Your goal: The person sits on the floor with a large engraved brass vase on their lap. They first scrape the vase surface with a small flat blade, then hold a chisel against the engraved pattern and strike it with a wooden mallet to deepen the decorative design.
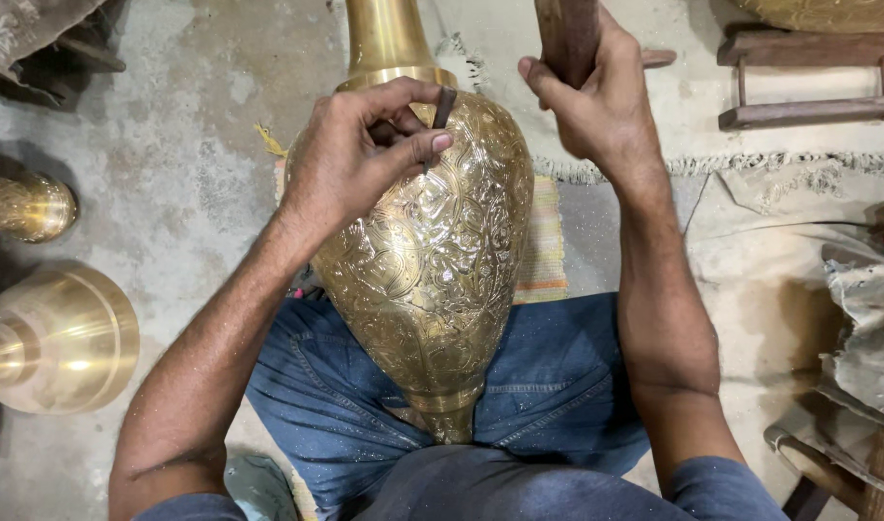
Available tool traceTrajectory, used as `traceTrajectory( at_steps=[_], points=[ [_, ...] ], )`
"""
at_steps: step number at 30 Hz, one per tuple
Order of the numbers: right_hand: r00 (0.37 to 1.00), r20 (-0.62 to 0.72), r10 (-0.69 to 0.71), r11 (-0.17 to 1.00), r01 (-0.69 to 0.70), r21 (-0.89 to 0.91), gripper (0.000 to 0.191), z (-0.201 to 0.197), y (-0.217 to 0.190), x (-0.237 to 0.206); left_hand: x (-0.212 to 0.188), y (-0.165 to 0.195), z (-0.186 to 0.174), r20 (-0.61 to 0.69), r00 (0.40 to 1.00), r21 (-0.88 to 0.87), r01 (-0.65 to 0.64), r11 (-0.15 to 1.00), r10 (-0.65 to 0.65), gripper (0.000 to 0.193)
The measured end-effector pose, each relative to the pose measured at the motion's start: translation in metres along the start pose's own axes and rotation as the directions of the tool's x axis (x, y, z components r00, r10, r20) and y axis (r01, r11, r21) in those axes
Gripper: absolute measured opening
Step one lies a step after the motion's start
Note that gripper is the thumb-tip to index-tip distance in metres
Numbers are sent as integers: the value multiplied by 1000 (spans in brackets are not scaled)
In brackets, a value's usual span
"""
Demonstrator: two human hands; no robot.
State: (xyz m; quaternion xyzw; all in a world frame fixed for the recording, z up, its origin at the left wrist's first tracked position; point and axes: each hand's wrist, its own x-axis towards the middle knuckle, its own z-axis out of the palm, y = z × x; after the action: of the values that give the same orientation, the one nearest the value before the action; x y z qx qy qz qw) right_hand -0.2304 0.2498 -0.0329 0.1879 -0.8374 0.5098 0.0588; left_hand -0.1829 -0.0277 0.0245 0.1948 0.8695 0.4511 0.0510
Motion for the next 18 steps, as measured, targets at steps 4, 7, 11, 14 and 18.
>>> traceTrajectory(
  at_steps=[4, 7, 11, 14, 18],
  points=[
    [991, 115, -63, 938, 98, -333, 28, -6, -6, -4, 2, -3, 1, -4, 1000, 128, 12, 992, -12, 33],
    [986, 107, 124, 989, -114, -94, 23, -6, -8, -2, 3, -5, 2, -11, 998, 142, 58, 988, -57, 35],
    [977, 188, -101, 883, 175, -435, 34, -5, -6, -1, 3, -7, 1, 8, 1000, 134, -17, 991, 16, 30],
    [991, 113, 76, 995, -83, 62, 23, -3, -4, -1, 1, -7, 1, -27, 1000, 93, 18, 995, -16, 35],
    [983, 134, -126, 940, 161, -301, 28, -4, -4, -3, 0, -6, 2, -34, 999, 128, -34, 991, 39, 32]
  ],
)
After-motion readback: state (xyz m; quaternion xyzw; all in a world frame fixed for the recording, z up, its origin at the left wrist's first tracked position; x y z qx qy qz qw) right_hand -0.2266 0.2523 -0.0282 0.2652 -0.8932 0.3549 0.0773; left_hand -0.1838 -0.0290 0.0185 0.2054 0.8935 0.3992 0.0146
